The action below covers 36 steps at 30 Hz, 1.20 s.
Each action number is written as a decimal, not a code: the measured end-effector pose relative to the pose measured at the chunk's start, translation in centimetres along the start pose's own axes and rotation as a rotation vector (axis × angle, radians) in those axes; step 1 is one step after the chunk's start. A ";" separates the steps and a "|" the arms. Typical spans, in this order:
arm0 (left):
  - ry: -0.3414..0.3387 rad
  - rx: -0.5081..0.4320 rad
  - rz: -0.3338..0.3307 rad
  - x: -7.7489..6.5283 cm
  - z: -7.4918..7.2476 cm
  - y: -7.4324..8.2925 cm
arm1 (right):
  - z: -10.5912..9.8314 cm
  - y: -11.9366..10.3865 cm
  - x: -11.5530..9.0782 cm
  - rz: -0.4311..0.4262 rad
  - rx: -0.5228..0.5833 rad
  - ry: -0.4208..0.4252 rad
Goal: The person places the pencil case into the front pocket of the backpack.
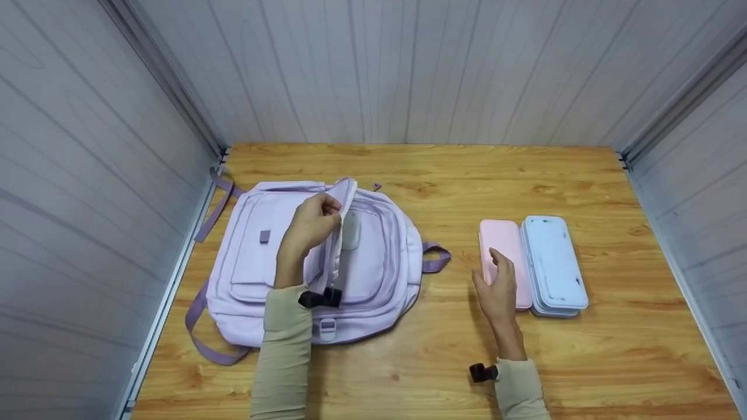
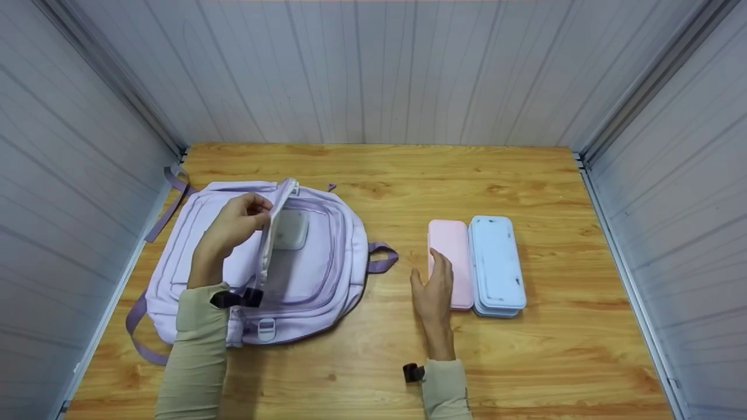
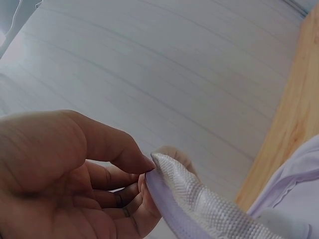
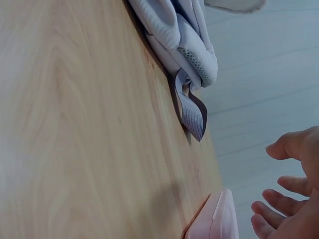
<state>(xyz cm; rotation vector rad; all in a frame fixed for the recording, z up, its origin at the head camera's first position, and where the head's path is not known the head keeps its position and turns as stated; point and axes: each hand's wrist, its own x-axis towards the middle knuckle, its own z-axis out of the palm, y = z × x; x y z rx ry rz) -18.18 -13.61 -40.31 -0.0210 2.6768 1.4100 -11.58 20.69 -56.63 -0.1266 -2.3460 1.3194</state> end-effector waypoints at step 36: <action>0.007 0.012 0.001 -0.2 -0.2 0.1 | -3.6 2.2 -3.3 0.335 -0.311 -0.037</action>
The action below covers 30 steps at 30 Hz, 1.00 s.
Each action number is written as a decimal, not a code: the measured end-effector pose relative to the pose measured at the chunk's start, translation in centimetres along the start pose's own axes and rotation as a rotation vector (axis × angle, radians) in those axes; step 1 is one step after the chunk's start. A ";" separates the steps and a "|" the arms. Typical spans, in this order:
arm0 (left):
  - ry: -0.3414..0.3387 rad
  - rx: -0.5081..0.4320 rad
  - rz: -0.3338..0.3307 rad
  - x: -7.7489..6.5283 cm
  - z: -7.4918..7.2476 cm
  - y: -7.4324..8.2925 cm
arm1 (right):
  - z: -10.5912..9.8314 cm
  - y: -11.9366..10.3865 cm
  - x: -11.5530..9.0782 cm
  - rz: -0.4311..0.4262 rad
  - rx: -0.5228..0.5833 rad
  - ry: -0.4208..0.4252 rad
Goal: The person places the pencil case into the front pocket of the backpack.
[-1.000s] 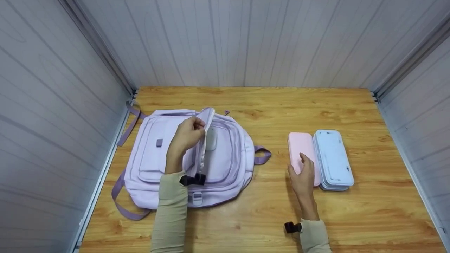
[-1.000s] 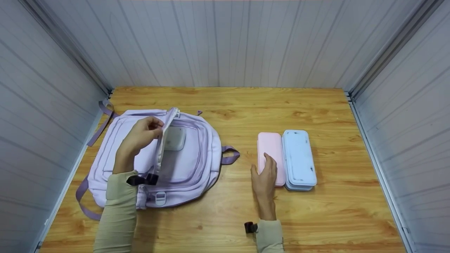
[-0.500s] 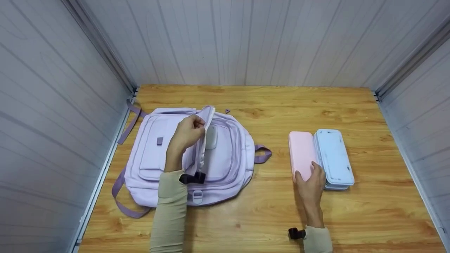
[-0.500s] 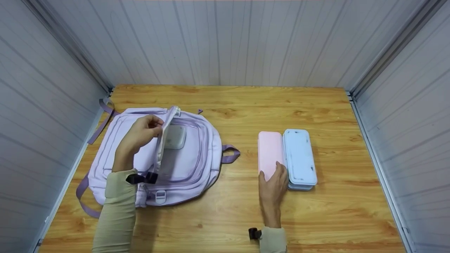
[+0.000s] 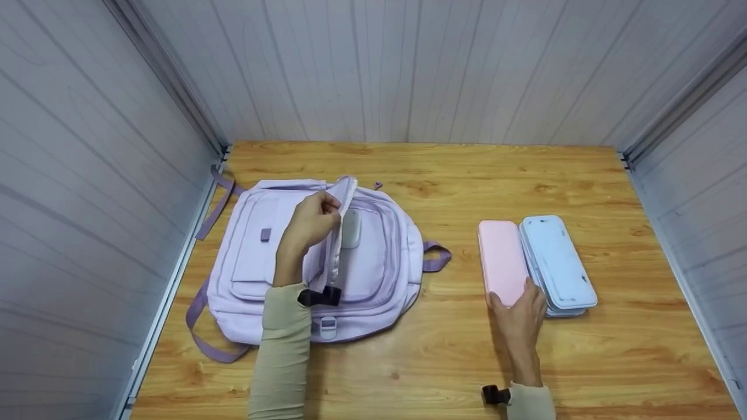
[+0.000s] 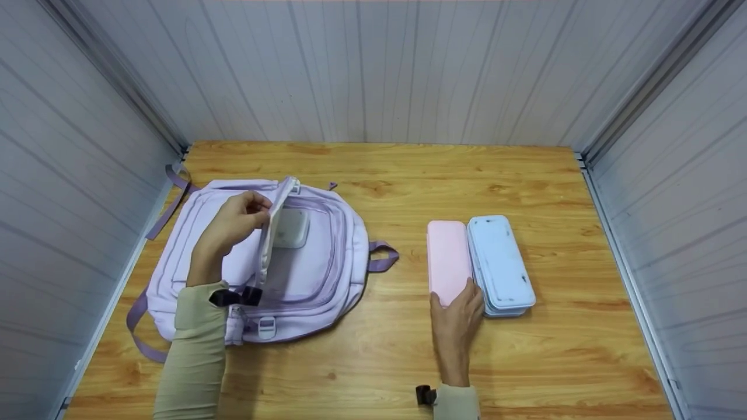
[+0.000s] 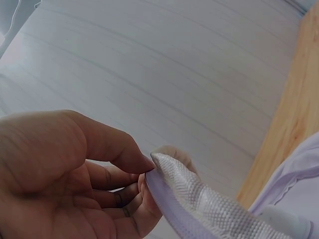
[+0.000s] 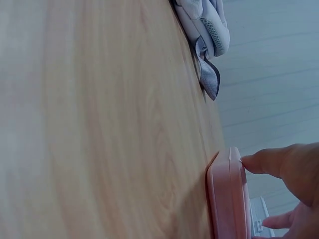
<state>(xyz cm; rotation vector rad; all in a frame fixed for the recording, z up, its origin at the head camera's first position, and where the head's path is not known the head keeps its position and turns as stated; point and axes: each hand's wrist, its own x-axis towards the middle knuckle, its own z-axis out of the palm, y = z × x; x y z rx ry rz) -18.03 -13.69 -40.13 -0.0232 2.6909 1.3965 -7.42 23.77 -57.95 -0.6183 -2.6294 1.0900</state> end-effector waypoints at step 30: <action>-0.004 -0.013 0.002 0.0 -0.1 -0.1 | 0.7 1.0 -1.6 0.174 0.159 0.047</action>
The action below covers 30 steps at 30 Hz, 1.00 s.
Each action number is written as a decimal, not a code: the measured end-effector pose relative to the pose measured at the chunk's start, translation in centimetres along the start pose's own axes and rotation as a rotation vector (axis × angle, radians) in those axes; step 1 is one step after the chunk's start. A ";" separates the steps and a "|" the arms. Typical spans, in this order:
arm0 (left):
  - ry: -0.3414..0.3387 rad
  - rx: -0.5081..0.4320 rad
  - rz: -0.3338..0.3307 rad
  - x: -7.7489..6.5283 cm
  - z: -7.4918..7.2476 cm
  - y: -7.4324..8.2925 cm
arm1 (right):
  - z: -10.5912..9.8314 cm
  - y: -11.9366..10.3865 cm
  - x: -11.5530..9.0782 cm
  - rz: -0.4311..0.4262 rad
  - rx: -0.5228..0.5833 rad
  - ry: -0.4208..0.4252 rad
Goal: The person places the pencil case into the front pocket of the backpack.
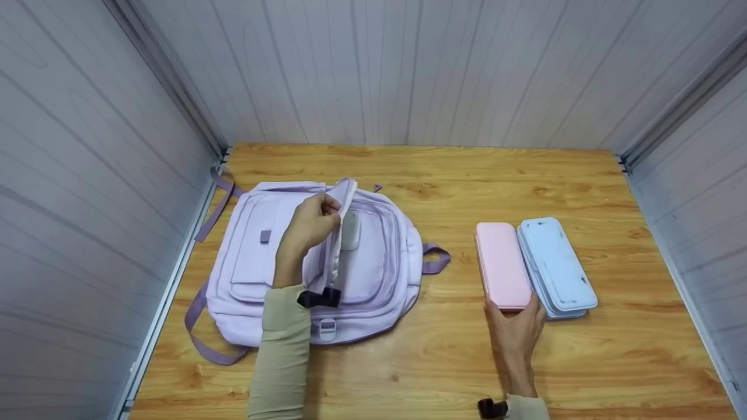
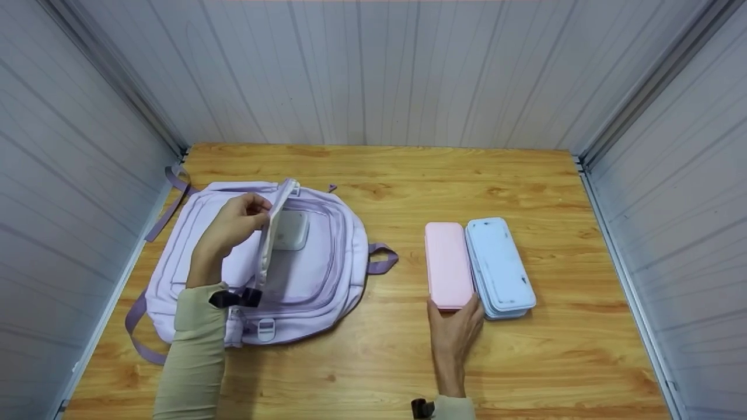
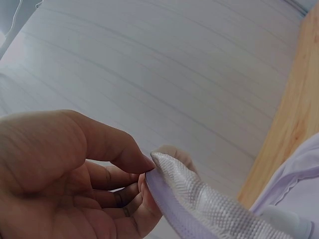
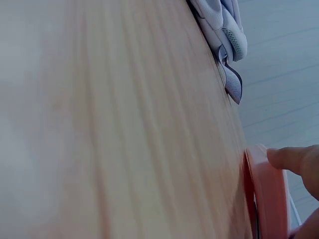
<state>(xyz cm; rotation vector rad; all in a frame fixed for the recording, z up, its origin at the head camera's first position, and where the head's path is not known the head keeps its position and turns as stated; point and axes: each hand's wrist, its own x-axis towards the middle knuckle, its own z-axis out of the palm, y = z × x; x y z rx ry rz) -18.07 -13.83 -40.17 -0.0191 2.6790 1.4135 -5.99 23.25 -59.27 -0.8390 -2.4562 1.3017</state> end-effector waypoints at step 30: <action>-0.003 0.000 0.006 -0.1 0.0 0.0 | -1.3 -1.2 0.6 -0.125 0.254 0.107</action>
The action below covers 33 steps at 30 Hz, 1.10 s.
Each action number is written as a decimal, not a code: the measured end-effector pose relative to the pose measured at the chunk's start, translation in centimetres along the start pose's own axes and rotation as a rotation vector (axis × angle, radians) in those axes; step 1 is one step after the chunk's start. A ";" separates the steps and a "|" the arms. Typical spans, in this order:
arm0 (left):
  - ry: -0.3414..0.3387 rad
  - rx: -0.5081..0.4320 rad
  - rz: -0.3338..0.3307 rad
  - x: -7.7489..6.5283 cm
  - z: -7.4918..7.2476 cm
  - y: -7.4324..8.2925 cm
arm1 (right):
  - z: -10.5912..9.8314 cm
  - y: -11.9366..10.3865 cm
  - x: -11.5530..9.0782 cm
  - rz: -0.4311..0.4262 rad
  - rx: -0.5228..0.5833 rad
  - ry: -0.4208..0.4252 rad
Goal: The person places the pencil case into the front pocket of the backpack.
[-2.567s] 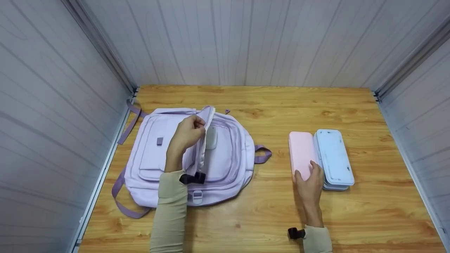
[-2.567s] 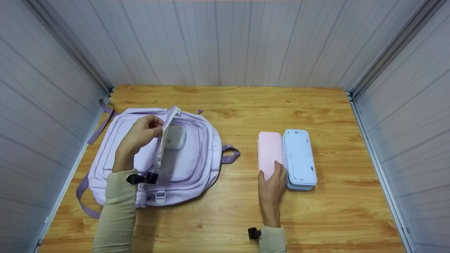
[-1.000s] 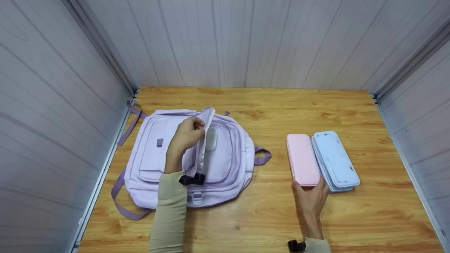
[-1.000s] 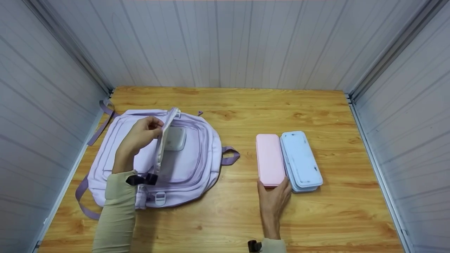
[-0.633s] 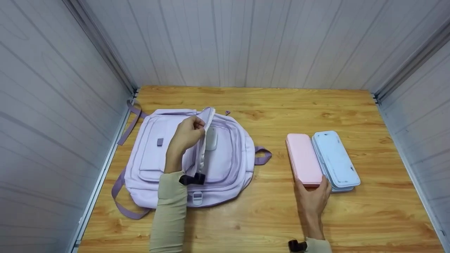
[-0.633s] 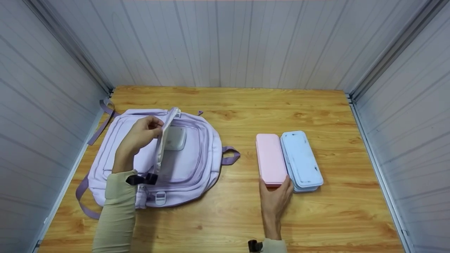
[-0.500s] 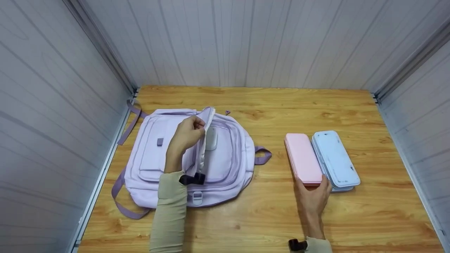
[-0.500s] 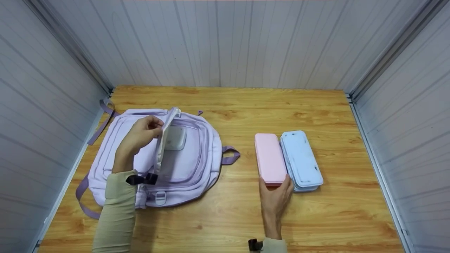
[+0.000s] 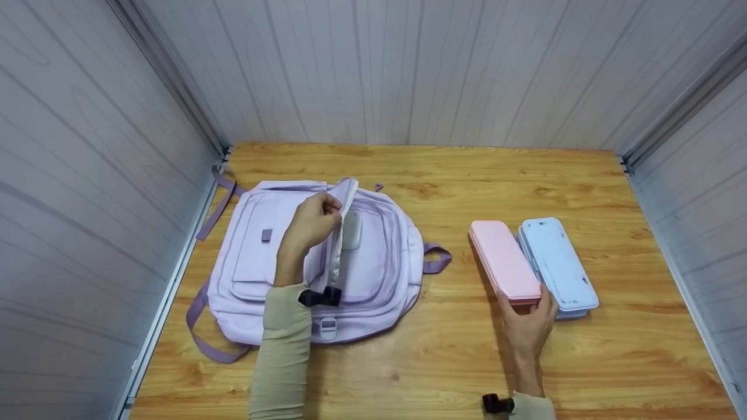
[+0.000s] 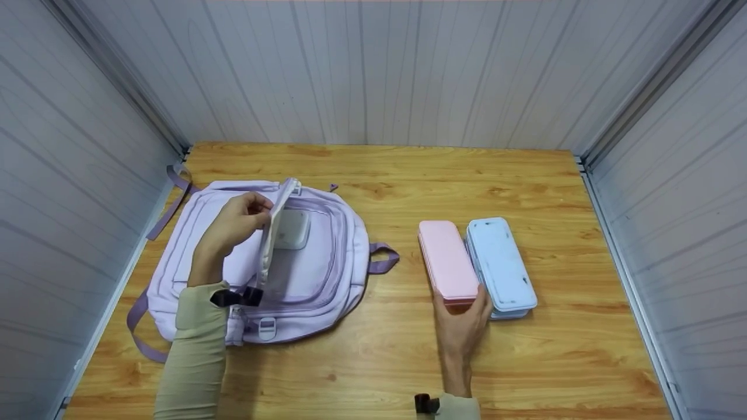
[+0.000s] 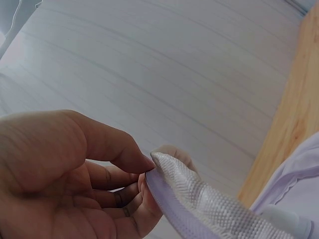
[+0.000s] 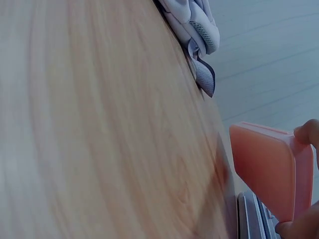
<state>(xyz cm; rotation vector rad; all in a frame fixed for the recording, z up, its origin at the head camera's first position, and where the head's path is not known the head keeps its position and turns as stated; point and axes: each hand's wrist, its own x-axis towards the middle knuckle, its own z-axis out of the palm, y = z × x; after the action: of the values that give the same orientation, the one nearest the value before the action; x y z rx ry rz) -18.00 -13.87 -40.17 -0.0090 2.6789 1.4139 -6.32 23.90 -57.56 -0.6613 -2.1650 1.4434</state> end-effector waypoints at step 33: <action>-0.010 0.007 -0.009 0.2 0.0 0.2 | 0.7 -5.5 -0.3 0.134 0.502 -0.282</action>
<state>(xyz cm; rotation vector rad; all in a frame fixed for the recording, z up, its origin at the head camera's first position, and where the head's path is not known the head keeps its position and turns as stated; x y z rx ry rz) -18.20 -13.79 -40.02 -0.0134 2.6725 1.3983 -7.25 21.36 -52.76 -0.4430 -1.8499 2.1579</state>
